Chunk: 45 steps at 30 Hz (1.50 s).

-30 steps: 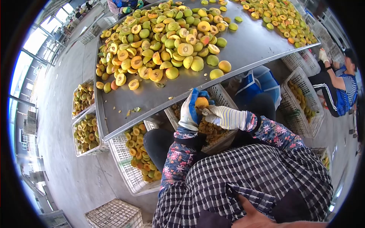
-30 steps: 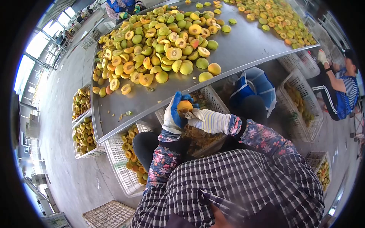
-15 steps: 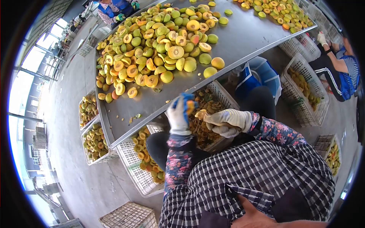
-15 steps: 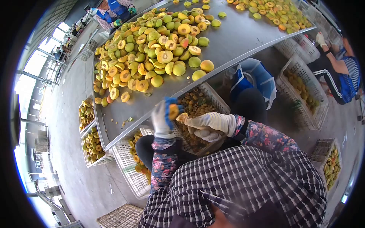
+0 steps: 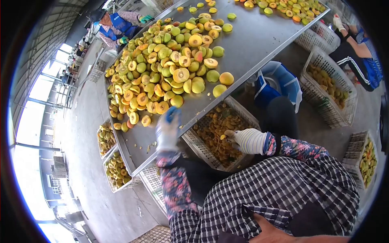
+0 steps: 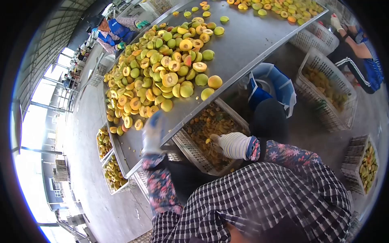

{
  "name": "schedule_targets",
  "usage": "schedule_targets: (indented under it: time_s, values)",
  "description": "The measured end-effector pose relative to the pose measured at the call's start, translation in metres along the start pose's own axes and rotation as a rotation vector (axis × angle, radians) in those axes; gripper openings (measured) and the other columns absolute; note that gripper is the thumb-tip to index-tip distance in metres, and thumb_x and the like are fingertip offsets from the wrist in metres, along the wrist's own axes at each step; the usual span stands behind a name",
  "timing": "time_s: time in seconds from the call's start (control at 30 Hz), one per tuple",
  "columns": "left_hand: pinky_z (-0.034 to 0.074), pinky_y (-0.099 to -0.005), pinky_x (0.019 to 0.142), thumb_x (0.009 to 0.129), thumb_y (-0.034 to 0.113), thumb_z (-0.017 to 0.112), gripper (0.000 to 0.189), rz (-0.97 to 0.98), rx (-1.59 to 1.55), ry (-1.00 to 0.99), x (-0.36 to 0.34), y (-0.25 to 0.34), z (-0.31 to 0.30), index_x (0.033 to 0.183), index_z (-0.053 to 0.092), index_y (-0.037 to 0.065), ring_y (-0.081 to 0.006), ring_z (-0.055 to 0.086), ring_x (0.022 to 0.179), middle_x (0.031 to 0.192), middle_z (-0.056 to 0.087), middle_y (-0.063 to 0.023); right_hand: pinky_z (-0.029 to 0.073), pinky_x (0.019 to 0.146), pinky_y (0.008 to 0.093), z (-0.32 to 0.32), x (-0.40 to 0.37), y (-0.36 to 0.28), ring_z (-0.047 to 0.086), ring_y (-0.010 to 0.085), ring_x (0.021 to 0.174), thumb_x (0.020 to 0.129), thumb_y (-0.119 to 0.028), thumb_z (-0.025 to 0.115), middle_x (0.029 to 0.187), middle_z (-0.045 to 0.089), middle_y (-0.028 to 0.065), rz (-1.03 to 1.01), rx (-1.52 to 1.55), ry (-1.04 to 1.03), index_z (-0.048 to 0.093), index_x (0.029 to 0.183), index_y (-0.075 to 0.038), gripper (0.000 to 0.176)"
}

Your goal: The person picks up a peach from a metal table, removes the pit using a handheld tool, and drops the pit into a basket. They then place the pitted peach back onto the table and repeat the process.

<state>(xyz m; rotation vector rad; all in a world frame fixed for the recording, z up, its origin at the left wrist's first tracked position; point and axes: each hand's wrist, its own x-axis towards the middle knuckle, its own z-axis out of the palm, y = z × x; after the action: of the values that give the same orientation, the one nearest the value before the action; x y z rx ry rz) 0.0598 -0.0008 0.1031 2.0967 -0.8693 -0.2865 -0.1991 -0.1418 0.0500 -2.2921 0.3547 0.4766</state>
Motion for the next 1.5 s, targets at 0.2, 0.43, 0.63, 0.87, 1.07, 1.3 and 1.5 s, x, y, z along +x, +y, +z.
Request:
schedule_targets:
  time_s: [0.2, 0.43, 0.63, 0.87, 1.07, 1.3, 1.5]
  values:
    - [0.043, -0.0425, 0.103, 0.088, 0.048, 0.061, 0.064, -0.025, 0.291, -0.336, 0.084, 0.043, 0.14, 0.133, 0.053, 0.002, -0.0361, 0.055, 0.122, 0.129, 0.058, -0.0246, 0.05, 0.063, 0.047, 0.007, -0.005, 0.01, 0.065, 0.0373, 0.072, 0.091, -0.019, 0.055, 0.075, 0.065, 0.0171, -0.067, -0.12, 0.069, 0.023, 0.148, -0.004, 0.067]
    - [0.044, -0.0386, 0.104, 0.077, 0.048, 0.074, 0.07, -0.17, 0.49, -0.375, 0.106, 0.048, 0.179, 0.131, 0.057, 0.006, -0.0324, 0.056, 0.123, 0.126, 0.061, -0.0202, 0.049, 0.062, 0.0475, 0.004, -0.005, 0.016, 0.065, 0.0373, 0.072, 0.089, -0.019, 0.057, 0.073, 0.065, 0.0181, -0.052, -0.134, 0.031, 0.03, 0.142, 0.0, 0.062]
    - [0.05, -0.0263, 0.068, 0.084, 0.016, 0.071, 0.037, -0.393, -0.643, -0.338, 0.116, -0.025, 0.17, 0.119, 0.063, 0.008, -0.0105, 0.06, 0.078, 0.097, 0.066, -0.0011, 0.049, 0.064, 0.0471, 0.002, -0.011, 0.012, 0.065, 0.0373, 0.072, 0.092, -0.019, 0.055, 0.074, 0.064, 0.0181, -0.123, -0.153, 0.108, 0.031, 0.145, -0.009, 0.06]
    - [0.052, -0.0286, 0.071, 0.091, 0.025, 0.065, 0.031, -0.229, -0.715, 0.167, 0.089, -0.026, 0.124, 0.114, 0.068, 0.004, -0.0137, 0.064, 0.076, 0.091, 0.069, -0.002, 0.05, 0.067, 0.0476, 0.001, -0.006, 0.001, 0.064, 0.0384, 0.073, 0.092, -0.021, 0.057, 0.079, 0.064, 0.0187, -0.107, -0.1, 0.06, 0.031, 0.146, -0.022, 0.06]
    - [0.045, -0.0423, 0.102, 0.085, 0.051, 0.064, 0.076, -0.142, 0.422, -0.336, 0.077, 0.032, 0.138, 0.148, 0.037, 0.016, -0.0335, 0.057, 0.121, 0.134, 0.056, -0.0203, 0.049, 0.067, 0.0486, 0.019, 0.004, 0.007, 0.064, 0.0392, 0.074, 0.093, -0.028, 0.052, 0.079, 0.064, 0.0196, -0.162, -0.152, 0.083, 0.034, 0.142, -0.013, 0.054]
    - [0.045, -0.0426, 0.1, 0.085, 0.056, 0.061, 0.071, -0.161, 0.438, -0.346, 0.108, 0.031, 0.162, 0.143, 0.045, 0.017, -0.0324, 0.057, 0.121, 0.133, 0.059, -0.0159, 0.048, 0.065, 0.0468, 0.015, -0.004, 0.009, 0.063, 0.0384, 0.071, 0.093, -0.023, 0.055, 0.075, 0.063, 0.0165, -0.159, -0.222, 0.105, 0.031, 0.143, -0.011, 0.057]
    - [0.048, -0.0379, 0.095, 0.083, 0.034, 0.07, 0.046, -0.116, 0.247, -0.307, 0.104, 0.025, 0.169, 0.125, 0.059, 0.018, -0.0315, 0.062, 0.111, 0.12, 0.066, -0.0123, 0.049, 0.063, 0.0477, -0.001, -0.014, -0.001, 0.064, 0.0381, 0.07, 0.091, -0.022, 0.055, 0.073, 0.064, 0.0163, -0.133, -0.31, 0.14, 0.034, 0.142, -0.01, 0.056]
